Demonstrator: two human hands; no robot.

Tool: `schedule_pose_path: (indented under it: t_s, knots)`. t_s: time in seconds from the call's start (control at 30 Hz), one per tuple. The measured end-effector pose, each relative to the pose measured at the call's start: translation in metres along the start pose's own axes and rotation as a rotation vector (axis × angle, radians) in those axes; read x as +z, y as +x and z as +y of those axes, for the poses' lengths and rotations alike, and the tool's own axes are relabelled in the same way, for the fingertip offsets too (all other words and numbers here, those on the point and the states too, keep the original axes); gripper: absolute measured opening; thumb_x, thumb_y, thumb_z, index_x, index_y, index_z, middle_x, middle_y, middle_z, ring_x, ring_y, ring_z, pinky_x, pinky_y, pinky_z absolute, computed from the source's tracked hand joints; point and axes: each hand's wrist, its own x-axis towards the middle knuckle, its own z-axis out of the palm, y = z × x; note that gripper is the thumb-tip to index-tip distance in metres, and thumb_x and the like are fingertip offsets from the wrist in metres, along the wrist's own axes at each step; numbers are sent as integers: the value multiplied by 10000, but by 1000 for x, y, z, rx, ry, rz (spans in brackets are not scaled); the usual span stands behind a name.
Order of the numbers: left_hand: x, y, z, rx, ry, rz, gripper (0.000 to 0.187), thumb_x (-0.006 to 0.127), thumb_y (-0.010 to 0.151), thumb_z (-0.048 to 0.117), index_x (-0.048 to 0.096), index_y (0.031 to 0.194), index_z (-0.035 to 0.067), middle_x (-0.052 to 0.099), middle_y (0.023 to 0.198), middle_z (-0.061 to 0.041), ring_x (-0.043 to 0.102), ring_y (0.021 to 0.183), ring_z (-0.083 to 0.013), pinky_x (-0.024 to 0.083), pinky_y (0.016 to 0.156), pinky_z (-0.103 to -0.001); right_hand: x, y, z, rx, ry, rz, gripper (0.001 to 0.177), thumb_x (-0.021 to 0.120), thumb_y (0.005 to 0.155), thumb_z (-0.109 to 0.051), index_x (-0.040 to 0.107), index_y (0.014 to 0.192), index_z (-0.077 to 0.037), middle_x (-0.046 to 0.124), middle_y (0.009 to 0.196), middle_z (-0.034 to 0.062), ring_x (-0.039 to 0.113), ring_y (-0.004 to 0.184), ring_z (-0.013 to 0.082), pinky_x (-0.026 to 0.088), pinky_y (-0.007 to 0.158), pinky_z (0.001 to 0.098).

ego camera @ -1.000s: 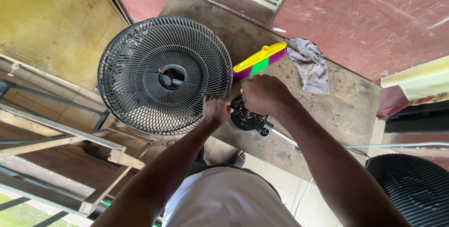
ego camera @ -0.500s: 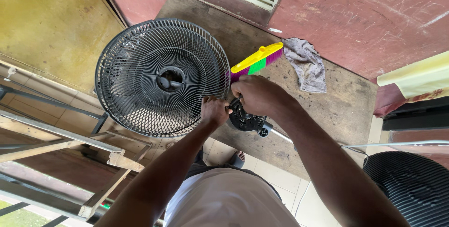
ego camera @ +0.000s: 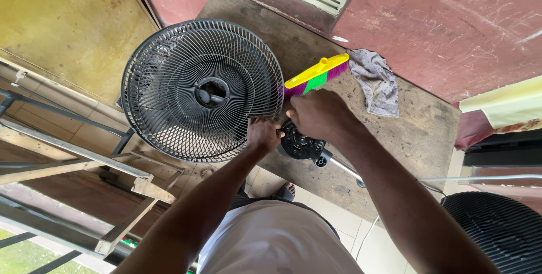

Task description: The person removes the front grille of a standing electric fan using a screwdriver, then detaches the fan blade and motor housing from the stand. The person places the removed parts on the floor and continues to unscrew components from the motor base.

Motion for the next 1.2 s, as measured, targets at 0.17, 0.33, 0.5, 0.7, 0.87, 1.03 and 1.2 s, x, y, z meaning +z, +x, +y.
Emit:
schedule_pose_path:
  t_s: [0.17, 0.33, 0.5, 0.7, 0.87, 1.03, 1.2]
  knots:
    - [5, 3, -2, 14, -8, 9, 291, 766, 886, 436, 810, 1046, 198, 766, 1027, -66, 625, 1100, -200, 359, 1085, -409, 2, 6, -6, 13, -3, -89, 188, 634, 913, -166, 647, 1020, -11, 700, 871, 178, 728, 763, 309, 602, 764, 492]
    - [8, 7, -7, 7, -59, 48, 322, 822, 815, 432, 813, 1020, 184, 743, 1074, -94, 637, 1105, -221, 355, 1074, -424, 8, 25, -2, 123, 83, -24, 240, 656, 887, -177, 697, 989, 37, 725, 963, 241, 735, 867, 357, 597, 822, 503]
    - [7, 11, -5, -53, -86, -38, 351, 809, 832, 462, 798, 1064, 199, 754, 1067, -77, 648, 1090, -213, 344, 1111, -417, 13, 36, -3, 383, 205, 124, 265, 660, 877, -218, 722, 978, 19, 720, 954, 281, 721, 918, 424, 586, 830, 514]
    - [4, 12, -2, -15, -67, -25, 325, 805, 827, 455, 814, 1058, 227, 753, 1084, -72, 632, 1111, -232, 304, 1134, -451, 7, 16, 0, 116, 119, -32, 237, 635, 905, -227, 706, 1001, -22, 734, 973, 220, 727, 918, 392, 577, 824, 525]
    - [2, 9, -8, -37, -53, -47, 344, 803, 828, 487, 812, 1036, 214, 748, 1053, -86, 647, 1107, -236, 341, 1118, -436, 7, 12, -1, -39, 129, -35, 212, 669, 786, -78, 695, 996, -78, 723, 1014, 160, 700, 961, 349, 557, 797, 508]
    - [4, 11, -6, 2, -56, -38, 338, 793, 833, 478, 813, 1039, 212, 760, 1036, -76, 646, 1092, -229, 322, 1137, -442, 6, 22, 13, -130, 135, -15, 176, 688, 774, 20, 710, 938, -40, 750, 979, 142, 719, 933, 304, 569, 801, 468]
    - [6, 10, -9, -13, -92, -30, 331, 786, 852, 449, 808, 1041, 179, 761, 1037, -74, 643, 1102, -219, 337, 1125, -435, 1, 18, 23, 147, 313, -58, 150, 732, 861, -146, 746, 992, -77, 765, 965, 147, 753, 888, 290, 593, 819, 456]
